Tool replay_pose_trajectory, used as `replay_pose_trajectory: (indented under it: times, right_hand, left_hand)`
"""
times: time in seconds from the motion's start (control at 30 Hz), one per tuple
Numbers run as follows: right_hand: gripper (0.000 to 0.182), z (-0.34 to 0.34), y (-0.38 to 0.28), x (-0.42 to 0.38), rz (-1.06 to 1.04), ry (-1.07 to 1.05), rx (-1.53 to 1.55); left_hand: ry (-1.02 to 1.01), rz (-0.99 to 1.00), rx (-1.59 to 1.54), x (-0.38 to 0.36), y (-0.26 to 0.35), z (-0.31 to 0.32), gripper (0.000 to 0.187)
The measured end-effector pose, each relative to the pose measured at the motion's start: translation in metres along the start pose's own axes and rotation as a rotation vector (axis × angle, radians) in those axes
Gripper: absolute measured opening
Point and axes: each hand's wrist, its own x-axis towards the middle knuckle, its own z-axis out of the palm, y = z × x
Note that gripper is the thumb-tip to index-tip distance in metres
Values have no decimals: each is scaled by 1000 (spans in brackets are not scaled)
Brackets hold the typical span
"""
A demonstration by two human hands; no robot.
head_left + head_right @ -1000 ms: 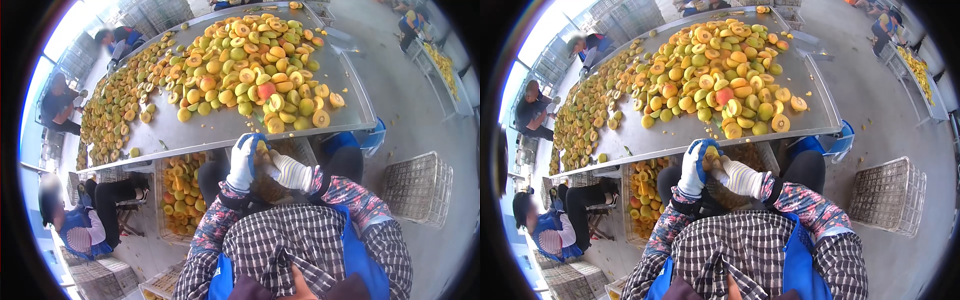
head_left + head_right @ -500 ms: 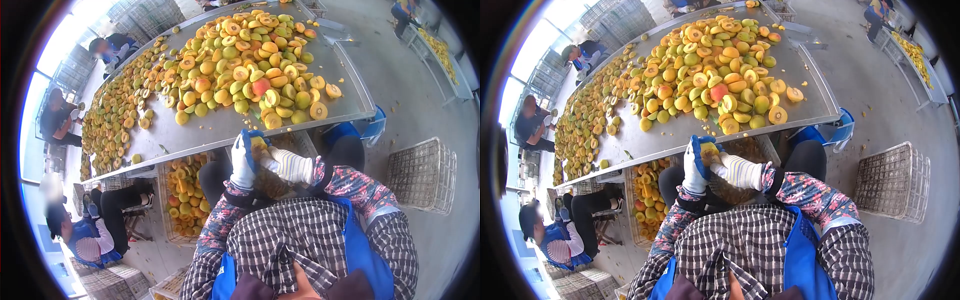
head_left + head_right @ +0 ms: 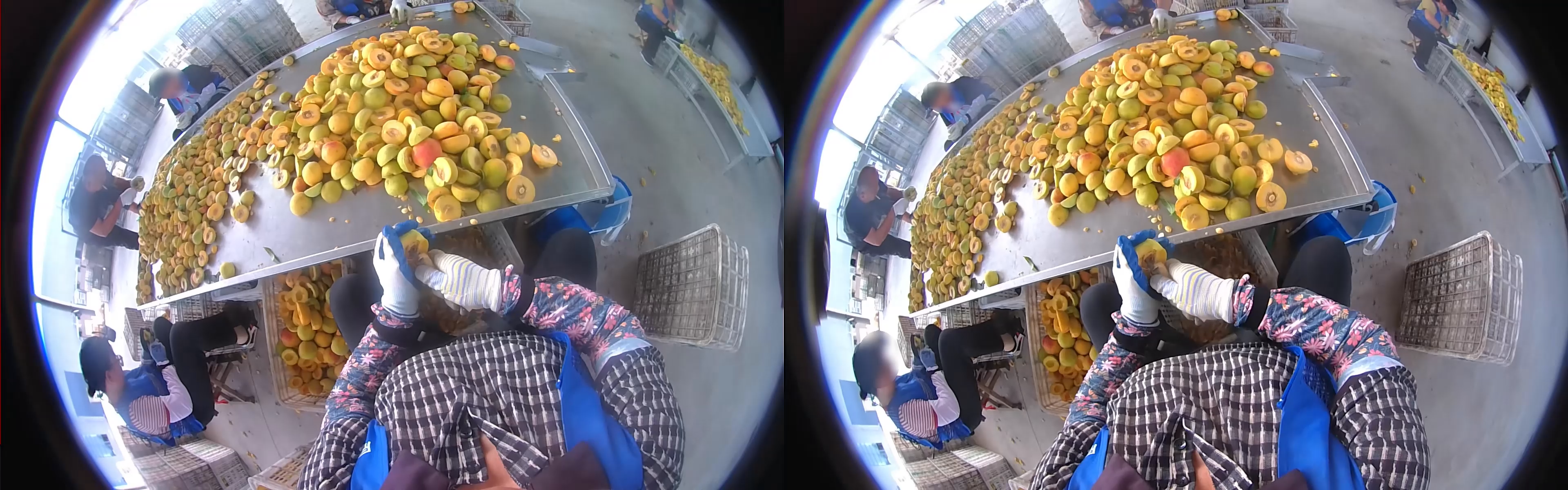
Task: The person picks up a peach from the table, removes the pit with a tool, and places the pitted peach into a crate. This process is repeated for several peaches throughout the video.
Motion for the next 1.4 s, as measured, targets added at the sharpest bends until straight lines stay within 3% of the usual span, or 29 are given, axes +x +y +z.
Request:
replay_pose_trajectory:
  times: [0.07, 0.1, 0.13, 0.2, 0.27, 0.33, 0.4, 0.47, 0.53, 0.57, 0.6, 0.67, 0.7, 0.73, 0.83, 0.93, 1.07, 1.13, 1.2, 1.27, 1.33, 1.37, 1.4]
  right_hand:
    - [42, 0, 38, 32, -512, 201, -381]
    - [42, 1, 31, 30, -501, 192, -457]
    - [42, 0, 25, 25, -504, 197, -460]
    - [40, 0, 12, 9, -292, 188, -647]
    - [43, -6, 50, 37, -562, 175, -526]
    - [46, -8, 39, 34, -637, 85, -372]
    - [49, -25, 11, 5, 19, -168, -185]
    - [49, -30, 21, 8, 5, -205, -115]
    - [50, -30, 18, 4, -273, -30, -278]
    - [49, -38, 63, 41, -697, 253, -657]
    - [49, -34, 60, 35, -696, 253, -659]
    - [46, -18, 36, 10, -325, 289, -889]
    - [41, -16, 23, 2, -257, 248, -878]
    - [41, -16, 26, 2, -254, 247, -876]
    - [36, -12, 49, 16, -556, 201, -350]
    - [39, -3, 54, 26, -575, 270, -456]
    - [40, -6, 39, 10, -320, 288, -707]
    - [39, -5, 59, 23, -399, 274, -599]
    - [38, -1, 63, 27, -566, 221, -249]
    - [38, -5, 63, 21, -547, 222, -256]
    - [41, -19, 49, 8, -431, 183, -604]
    - [42, -25, 51, 11, -372, 169, -630]
    - [43, -30, 51, 12, -441, 152, -568]
  left_hand:
    - [-16, 212, 266, -4, 0, 4, 38]
    - [3, 409, 574, -7, 9, 13, 44]
    - [-1, 414, 572, -5, 10, 13, 44]
    - [-33, -60, 62, -1, 11, 4, 43]
    - [-96, -39, 107, 8, 7, -8, 42]
    - [-319, -44, 298, 12, 5, -18, 37]
    - [-374, 58, 440, 13, 4, -19, 40]
    - [-251, -233, 216, 13, 10, -9, 38]
    - [-237, -233, 228, 16, 8, -10, 37]
    - [-205, -218, 222, 16, 7, -9, 38]
    - [-173, -202, 218, 17, 7, -8, 38]
    - [-176, -186, 286, 19, 8, -3, 38]
    - [-176, -168, 355, 19, 8, -1, 39]
    - [-177, -172, 354, 20, 9, -1, 39]
    - [-268, -198, 336, 18, 8, -4, 38]
    - [-238, -159, 281, 16, 4, -1, 34]
    - [-173, -168, 358, 15, 2, -1, 38]
    - [-164, -149, 298, 15, 2, 1, 44]
    - [-177, -154, 315, 13, -1, -3, 47]
    - [-223, -225, 270, 10, -1, -5, 46]
    - [-302, -237, 320, 20, -6, -14, 49]
    - [-372, -248, 366, 22, -10, -21, 52]
    - [-364, -244, 364, 22, -9, -19, 52]
